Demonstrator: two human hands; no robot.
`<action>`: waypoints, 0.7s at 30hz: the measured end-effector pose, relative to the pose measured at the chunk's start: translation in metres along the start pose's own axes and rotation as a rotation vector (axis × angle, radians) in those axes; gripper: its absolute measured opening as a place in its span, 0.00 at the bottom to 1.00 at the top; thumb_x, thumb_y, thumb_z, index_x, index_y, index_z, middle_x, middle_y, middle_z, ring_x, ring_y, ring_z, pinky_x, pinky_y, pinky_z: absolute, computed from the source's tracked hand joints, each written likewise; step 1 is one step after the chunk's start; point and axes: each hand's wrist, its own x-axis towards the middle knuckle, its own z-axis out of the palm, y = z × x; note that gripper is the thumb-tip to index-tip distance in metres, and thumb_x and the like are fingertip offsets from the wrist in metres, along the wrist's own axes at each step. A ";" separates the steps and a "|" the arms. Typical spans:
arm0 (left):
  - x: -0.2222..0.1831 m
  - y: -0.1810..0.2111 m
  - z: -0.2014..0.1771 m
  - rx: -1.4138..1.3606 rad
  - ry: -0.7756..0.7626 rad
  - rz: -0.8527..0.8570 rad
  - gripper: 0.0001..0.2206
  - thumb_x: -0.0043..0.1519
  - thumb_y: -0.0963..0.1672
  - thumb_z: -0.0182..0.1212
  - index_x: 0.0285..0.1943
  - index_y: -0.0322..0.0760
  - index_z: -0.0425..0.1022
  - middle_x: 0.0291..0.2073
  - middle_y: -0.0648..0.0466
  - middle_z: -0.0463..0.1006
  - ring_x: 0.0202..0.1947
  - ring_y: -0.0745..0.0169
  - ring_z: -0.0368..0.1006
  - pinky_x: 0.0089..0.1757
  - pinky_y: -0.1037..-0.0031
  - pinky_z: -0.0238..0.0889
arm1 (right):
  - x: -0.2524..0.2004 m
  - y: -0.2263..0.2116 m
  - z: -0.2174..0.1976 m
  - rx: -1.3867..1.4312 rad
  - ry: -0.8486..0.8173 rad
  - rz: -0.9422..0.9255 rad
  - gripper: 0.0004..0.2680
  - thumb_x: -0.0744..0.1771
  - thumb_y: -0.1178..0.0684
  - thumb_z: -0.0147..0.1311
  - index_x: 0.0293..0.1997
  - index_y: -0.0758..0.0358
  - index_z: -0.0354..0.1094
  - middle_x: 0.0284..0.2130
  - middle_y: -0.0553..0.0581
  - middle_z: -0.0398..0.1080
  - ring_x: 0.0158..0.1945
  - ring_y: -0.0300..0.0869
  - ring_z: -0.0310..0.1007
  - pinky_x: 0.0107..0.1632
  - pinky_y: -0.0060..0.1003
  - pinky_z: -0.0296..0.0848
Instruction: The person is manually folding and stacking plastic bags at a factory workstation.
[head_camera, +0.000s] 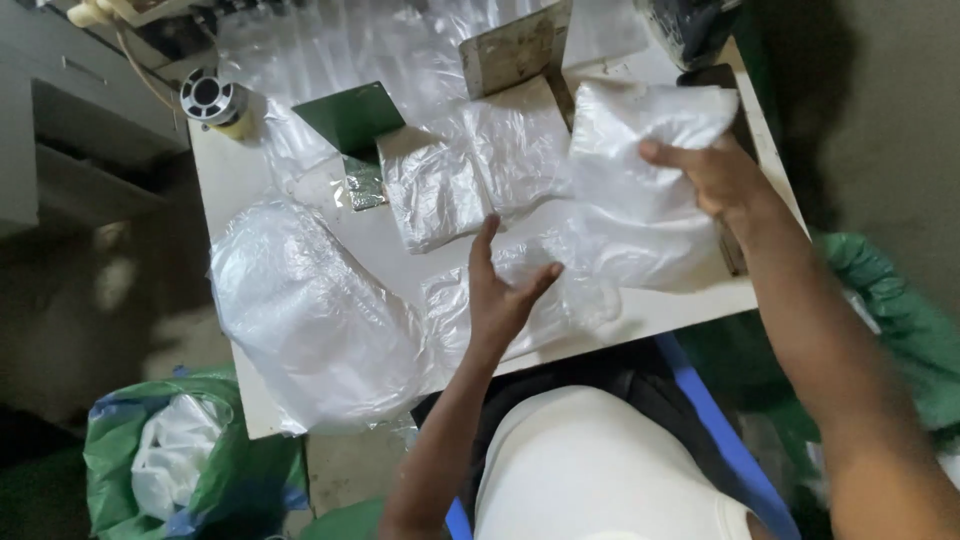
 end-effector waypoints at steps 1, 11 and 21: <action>0.012 0.008 0.002 -0.004 0.014 -0.011 0.50 0.44 0.48 0.83 0.75 0.29 0.58 0.70 0.31 0.61 0.73 0.26 0.51 0.70 0.47 0.41 | -0.023 -0.015 -0.003 -0.010 -0.013 0.007 0.37 0.60 0.53 0.79 0.71 0.69 0.51 0.63 0.63 0.64 0.67 0.49 0.64 0.63 0.55 0.68; -0.029 0.047 -0.044 0.257 -0.772 0.671 0.16 0.67 0.54 0.50 0.37 0.43 0.72 0.69 0.45 0.62 0.75 0.45 0.52 0.74 0.43 0.31 | -0.140 0.315 -0.118 -0.760 -1.233 -0.773 0.25 0.70 0.38 0.43 0.78 0.48 0.42 0.75 0.52 0.49 0.78 0.47 0.47 0.77 0.56 0.35; -0.120 0.026 -0.092 -0.204 -0.982 -0.244 0.16 0.54 0.34 0.45 0.45 0.31 0.77 0.47 0.53 0.79 0.50 0.62 0.72 0.56 0.66 0.68 | -0.186 0.069 -0.021 0.241 -1.006 -0.249 0.22 0.72 0.43 0.30 0.72 0.67 0.54 0.68 0.68 0.60 0.73 0.58 0.53 0.72 0.57 0.47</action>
